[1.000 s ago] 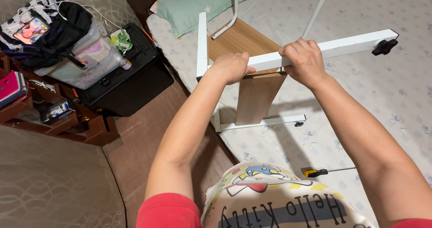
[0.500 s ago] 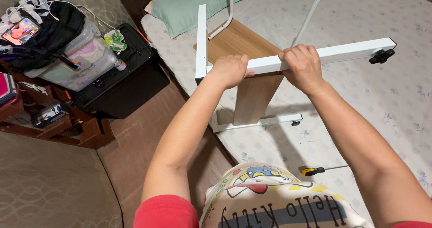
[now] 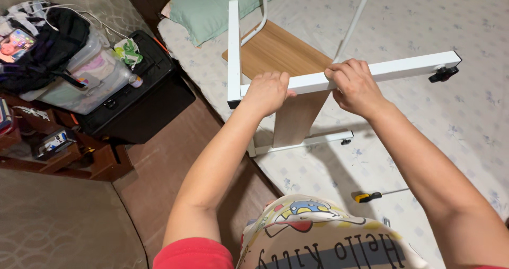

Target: The person assembles a small wooden table by attaching white metal legs to a wooden tabletop using a screwdriver. They align the legs, insert screws, and tighten them to secure the frame.

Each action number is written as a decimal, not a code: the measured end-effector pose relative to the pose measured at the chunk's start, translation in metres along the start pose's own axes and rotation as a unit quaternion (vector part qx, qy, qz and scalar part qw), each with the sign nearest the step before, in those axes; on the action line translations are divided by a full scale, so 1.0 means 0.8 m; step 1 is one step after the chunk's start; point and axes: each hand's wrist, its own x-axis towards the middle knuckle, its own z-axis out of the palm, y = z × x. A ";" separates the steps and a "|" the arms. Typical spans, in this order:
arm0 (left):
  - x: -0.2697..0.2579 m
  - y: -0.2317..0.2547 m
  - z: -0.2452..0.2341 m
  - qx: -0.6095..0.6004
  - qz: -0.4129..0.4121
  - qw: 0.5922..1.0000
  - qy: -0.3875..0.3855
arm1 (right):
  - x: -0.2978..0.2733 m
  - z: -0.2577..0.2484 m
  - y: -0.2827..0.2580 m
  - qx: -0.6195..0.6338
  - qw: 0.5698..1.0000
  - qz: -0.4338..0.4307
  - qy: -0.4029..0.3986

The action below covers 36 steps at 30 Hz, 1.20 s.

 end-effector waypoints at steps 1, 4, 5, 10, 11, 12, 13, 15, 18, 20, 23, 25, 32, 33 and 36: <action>-0.001 0.001 0.001 0.010 0.008 1.000 0.017 | -0.003 -0.001 -0.001 0.016 1.000 0.003 0.003; -0.003 0.006 0.002 0.033 0.021 0.998 0.042 | -0.010 0.002 -0.008 0.053 0.998 0.027 0.015; 0.000 0.004 0.000 0.042 0.025 0.998 0.048 | -0.009 0.005 -0.009 0.062 0.997 0.036 0.023; -0.001 0.005 -0.005 0.036 0.024 0.998 0.041 | -0.013 0.012 -0.013 0.111 0.987 0.118 0.016; -0.002 0.006 -0.006 0.031 0.023 0.998 0.039 | -0.014 0.013 -0.013 0.129 0.982 0.138 0.012; -0.005 0.008 -0.007 0.014 0.018 0.998 0.050 | -0.014 0.013 -0.013 0.127 0.981 0.147 0.009; -0.009 0.010 -0.009 -0.003 0.014 0.998 0.062 | -0.012 0.014 -0.014 0.124 0.980 0.155 0.006; -0.011 0.013 -0.014 -0.032 -0.005 0.997 0.068 | -0.011 0.016 -0.015 0.113 0.980 0.165 0.008; -0.007 0.018 -0.020 -0.065 -0.054 0.996 0.036 | -0.011 0.020 -0.019 0.101 0.980 0.173 0.018; -0.003 0.019 -0.025 -0.084 -0.096 0.992 -0.001 | -0.013 0.024 -0.021 0.104 0.978 0.181 0.027; 0.002 0.016 -0.031 -0.106 -0.127 0.985 -0.044 | -0.017 0.028 -0.023 0.067 0.973 0.221 0.013; 0.000 0.016 -0.034 -0.107 -0.126 0.985 -0.048 | -0.020 0.030 -0.021 0.085 0.968 0.236 0.014; 0.010 0.009 -0.035 -0.115 -0.099 0.985 -0.081 | -0.022 0.036 -0.024 0.092 0.962 0.255 0.029; 0.016 0.009 -0.036 -0.119 -0.102 0.983 -0.096 | -0.021 0.036 -0.024 0.089 0.962 0.256 0.027; 0.041 0.015 -0.033 -0.107 -0.087 0.983 -0.122 | -0.015 0.034 -0.027 0.083 0.962 0.260 0.017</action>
